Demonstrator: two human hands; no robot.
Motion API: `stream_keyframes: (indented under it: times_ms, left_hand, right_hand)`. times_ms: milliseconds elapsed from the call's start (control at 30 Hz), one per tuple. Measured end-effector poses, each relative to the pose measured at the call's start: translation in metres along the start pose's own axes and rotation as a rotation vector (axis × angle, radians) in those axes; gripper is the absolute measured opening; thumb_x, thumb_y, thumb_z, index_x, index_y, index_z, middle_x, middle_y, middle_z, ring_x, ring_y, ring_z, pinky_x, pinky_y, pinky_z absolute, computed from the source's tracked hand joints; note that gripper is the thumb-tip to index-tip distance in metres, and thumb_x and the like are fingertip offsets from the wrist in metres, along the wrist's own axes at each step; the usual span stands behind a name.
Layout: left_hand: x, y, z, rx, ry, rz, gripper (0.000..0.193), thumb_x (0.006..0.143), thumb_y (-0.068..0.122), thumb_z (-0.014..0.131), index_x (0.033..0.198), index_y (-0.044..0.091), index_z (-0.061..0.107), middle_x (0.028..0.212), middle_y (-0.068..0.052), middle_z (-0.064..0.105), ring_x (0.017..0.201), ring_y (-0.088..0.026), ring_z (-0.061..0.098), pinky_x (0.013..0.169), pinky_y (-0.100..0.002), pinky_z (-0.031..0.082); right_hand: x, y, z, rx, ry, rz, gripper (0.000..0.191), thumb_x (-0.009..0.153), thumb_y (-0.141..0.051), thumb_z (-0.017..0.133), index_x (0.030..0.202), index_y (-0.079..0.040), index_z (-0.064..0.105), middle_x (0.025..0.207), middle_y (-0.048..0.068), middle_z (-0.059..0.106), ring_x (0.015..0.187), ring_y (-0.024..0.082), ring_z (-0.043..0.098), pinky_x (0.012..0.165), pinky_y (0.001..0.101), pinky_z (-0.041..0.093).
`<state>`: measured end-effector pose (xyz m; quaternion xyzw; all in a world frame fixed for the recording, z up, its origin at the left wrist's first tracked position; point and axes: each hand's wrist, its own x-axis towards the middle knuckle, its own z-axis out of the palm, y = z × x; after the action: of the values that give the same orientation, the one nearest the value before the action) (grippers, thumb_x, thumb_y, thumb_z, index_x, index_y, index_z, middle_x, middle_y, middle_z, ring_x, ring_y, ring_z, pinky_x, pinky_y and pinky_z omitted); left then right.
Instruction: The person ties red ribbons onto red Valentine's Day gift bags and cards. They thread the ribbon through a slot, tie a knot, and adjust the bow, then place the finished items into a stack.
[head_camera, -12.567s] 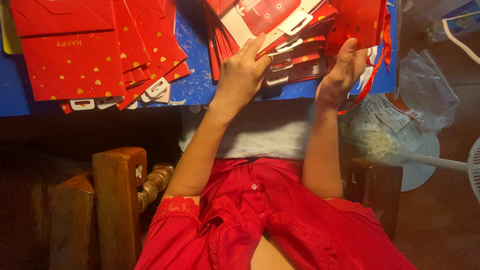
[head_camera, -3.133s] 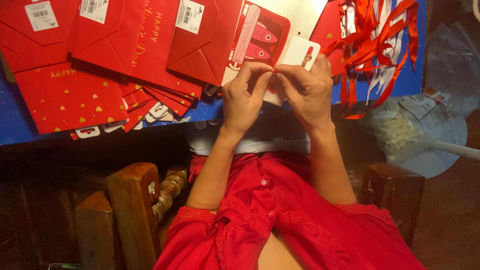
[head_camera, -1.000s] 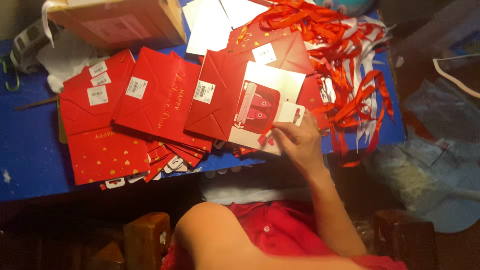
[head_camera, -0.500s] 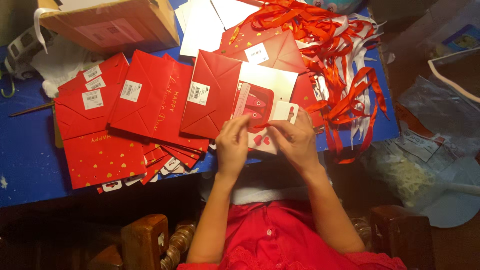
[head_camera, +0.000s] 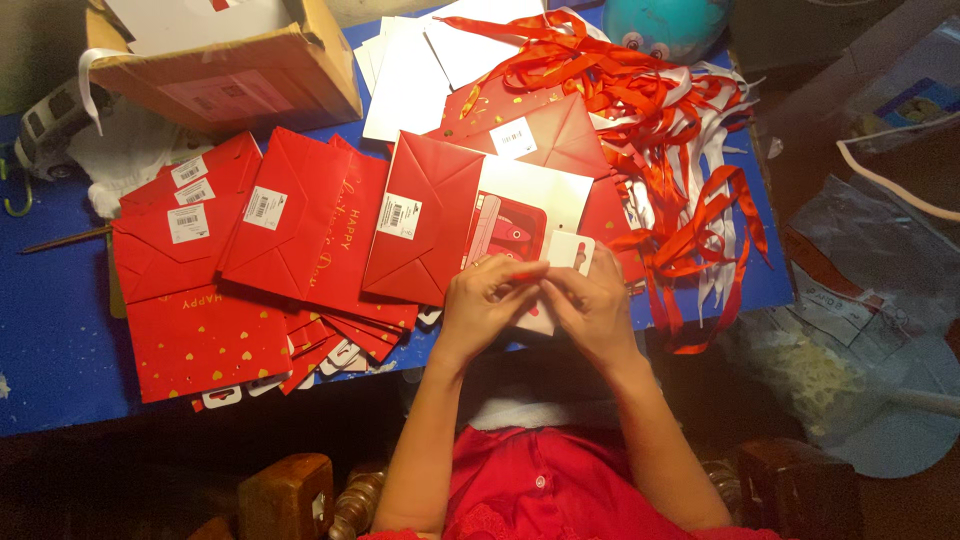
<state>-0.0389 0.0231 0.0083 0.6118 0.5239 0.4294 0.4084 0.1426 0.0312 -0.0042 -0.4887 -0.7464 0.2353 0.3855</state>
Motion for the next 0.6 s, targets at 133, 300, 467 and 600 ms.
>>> stream_keyframes:
  times_ms: [133, 300, 467, 600]
  left_hand:
    - [-0.001, -0.001, -0.002, -0.009, -0.025, 0.011, 0.021, 0.085, 0.007, 0.080, 0.105, 0.010, 0.077, 0.092, -0.004, 0.071, 0.084, -0.015, 0.071, 0.073, -0.028, 0.062]
    - [0.001, -0.006, -0.006, -0.171, -0.145, -0.156, 0.016, 0.090, 0.001, 0.067, 0.102, 0.007, 0.075, 0.096, -0.002, 0.071, 0.081, -0.012, 0.074, 0.071, -0.027, 0.061]
    - [0.002, -0.008, -0.003, -0.141, -0.093, -0.020, 0.012, 0.088, 0.003, 0.074, 0.099, 0.007, 0.076, 0.099, -0.003, 0.072, 0.085, -0.012, 0.073, 0.071, -0.026, 0.060]
    - [0.000, -0.012, -0.002, -0.079, -0.076, -0.040, 0.008, 0.092, 0.006, 0.072, 0.100, 0.006, 0.073, 0.096, -0.001, 0.072, 0.082, -0.009, 0.071, 0.072, -0.024, 0.056]
  right_hand:
    - [-0.001, 0.001, -0.004, -0.027, -0.032, -0.061, 0.021, 0.086, -0.012, 0.076, 0.108, -0.011, 0.077, 0.106, 0.015, 0.067, 0.111, 0.037, 0.059, 0.110, 0.0500, 0.041]
    - [0.003, 0.005, -0.007, -0.089, -0.069, -0.126, 0.015, 0.090, -0.013, 0.074, 0.104, -0.008, 0.073, 0.105, 0.017, 0.065, 0.109, 0.037, 0.058, 0.117, 0.0545, 0.037]
    - [0.011, 0.010, -0.011, -0.077, -0.085, -0.216, 0.021, 0.078, -0.011, 0.073, 0.099, -0.010, 0.073, 0.103, 0.012, 0.068, 0.107, 0.035, 0.060, 0.118, 0.0575, 0.034]
    - [0.011, 0.012, -0.008, -0.027, -0.061, -0.192, 0.022, 0.079, -0.011, 0.076, 0.102, -0.013, 0.075, 0.103, 0.011, 0.068, 0.108, 0.034, 0.061, 0.120, 0.0564, 0.034]
